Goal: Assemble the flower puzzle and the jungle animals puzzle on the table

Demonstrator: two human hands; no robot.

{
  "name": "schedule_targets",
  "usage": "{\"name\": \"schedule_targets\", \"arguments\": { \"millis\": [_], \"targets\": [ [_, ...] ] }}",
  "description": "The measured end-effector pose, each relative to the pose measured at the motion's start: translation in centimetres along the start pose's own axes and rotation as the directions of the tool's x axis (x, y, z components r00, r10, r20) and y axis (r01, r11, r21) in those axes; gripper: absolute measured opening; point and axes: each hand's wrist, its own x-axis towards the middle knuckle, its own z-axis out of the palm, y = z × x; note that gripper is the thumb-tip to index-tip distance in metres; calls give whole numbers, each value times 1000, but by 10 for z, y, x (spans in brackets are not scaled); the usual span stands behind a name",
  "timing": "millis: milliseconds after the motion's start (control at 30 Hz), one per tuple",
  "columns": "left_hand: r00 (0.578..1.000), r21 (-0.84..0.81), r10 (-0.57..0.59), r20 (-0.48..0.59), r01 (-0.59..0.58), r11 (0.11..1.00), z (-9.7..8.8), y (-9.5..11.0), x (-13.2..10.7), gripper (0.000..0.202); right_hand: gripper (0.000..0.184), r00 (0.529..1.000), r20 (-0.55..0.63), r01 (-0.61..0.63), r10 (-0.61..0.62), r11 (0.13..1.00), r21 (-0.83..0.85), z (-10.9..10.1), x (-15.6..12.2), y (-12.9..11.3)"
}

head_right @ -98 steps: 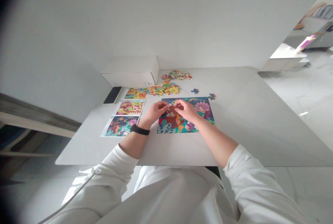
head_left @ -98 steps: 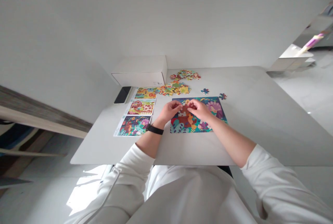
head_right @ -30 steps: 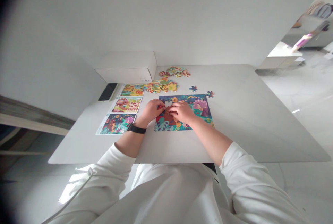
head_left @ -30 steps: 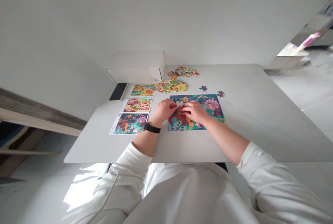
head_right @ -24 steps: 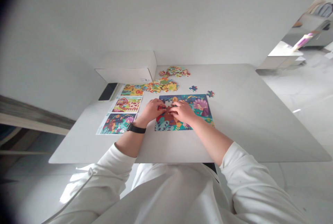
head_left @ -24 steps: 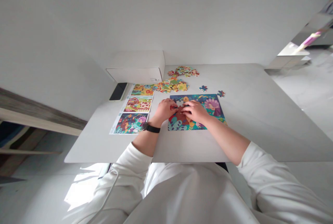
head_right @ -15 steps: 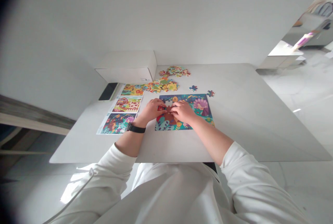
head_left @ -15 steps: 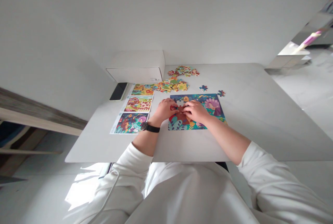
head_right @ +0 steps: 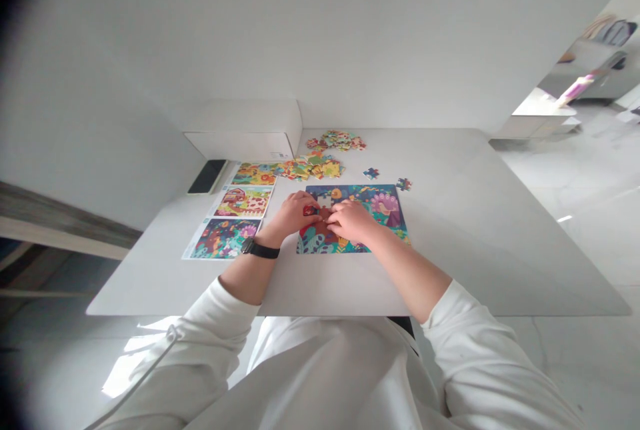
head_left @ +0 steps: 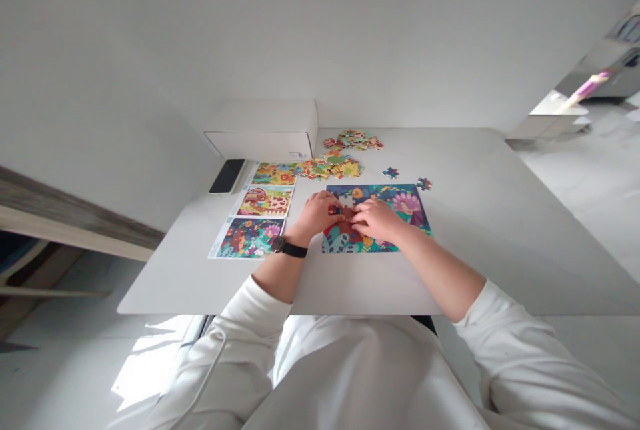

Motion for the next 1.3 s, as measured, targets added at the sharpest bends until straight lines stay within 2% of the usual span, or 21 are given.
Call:
{"name": "schedule_targets", "arguments": {
  "millis": [167, 433, 567, 633, 667, 733, 833, 933, 1000, 1100, 1200, 1300],
  "targets": [
    [997, 33, -67, -33, 69, 997, 4, 7, 0, 21, 29, 999, -5, -36, 36, 999, 14, -1, -1, -5],
    [999, 32, -48, -25, 49, 998, 2, 5, 3, 11, 23, 998, -30, -46, 47, 998, 50, -2, 0, -9],
    [998, 16, -17, -57, 18, 1000, 2, 2, 4, 13, 18, 993, -111, -32, 43, 994, 102, -2, 0, 1],
    [997, 10, -16, -80, 17, 1000, 3, 0, 5, 15, 20, 975, -201, -63, 94, 985, 158, -7, -4, 16],
    [996, 5, -19, -89, 20, 1000, 4, -1, 5, 15, 21, 956, -259, -89, 139, 977, 195, -12, -7, 26],
    [993, -11, -35, -108, 34, 999, 5, -2, 6, 14, 22, 882, -384, -178, 275, 947, 268, -22, -15, 54],
    [985, -50, -78, -156, 71, 996, 4, -1, 7, 13, 28, 719, -487, -340, 496, 862, 376, -35, -36, 105],
    [970, -101, -123, -208, 104, 990, 3, 2, 6, 13, 32, 570, -435, -567, 697, 717, 406, -38, -64, 156],
    [963, -128, -144, -228, 117, 985, 2, 4, 6, 14, 34, 505, -336, -677, 795, 607, 416, -34, -80, 182],
    [958, -153, -163, -237, 129, 980, 1, 5, 7, 15, 37, 465, -255, -738, 848, 530, 417, -24, -93, 201],
    [956, -168, -171, -237, 133, 977, 2, 5, 7, 16, 41, 492, -248, -745, 834, 551, 376, -15, -92, 204],
    [957, -172, -171, -236, 132, 976, 3, 5, 6, 17, 38, 515, -296, -750, 804, 590, 299, -9, -85, 199]
  ]
}}
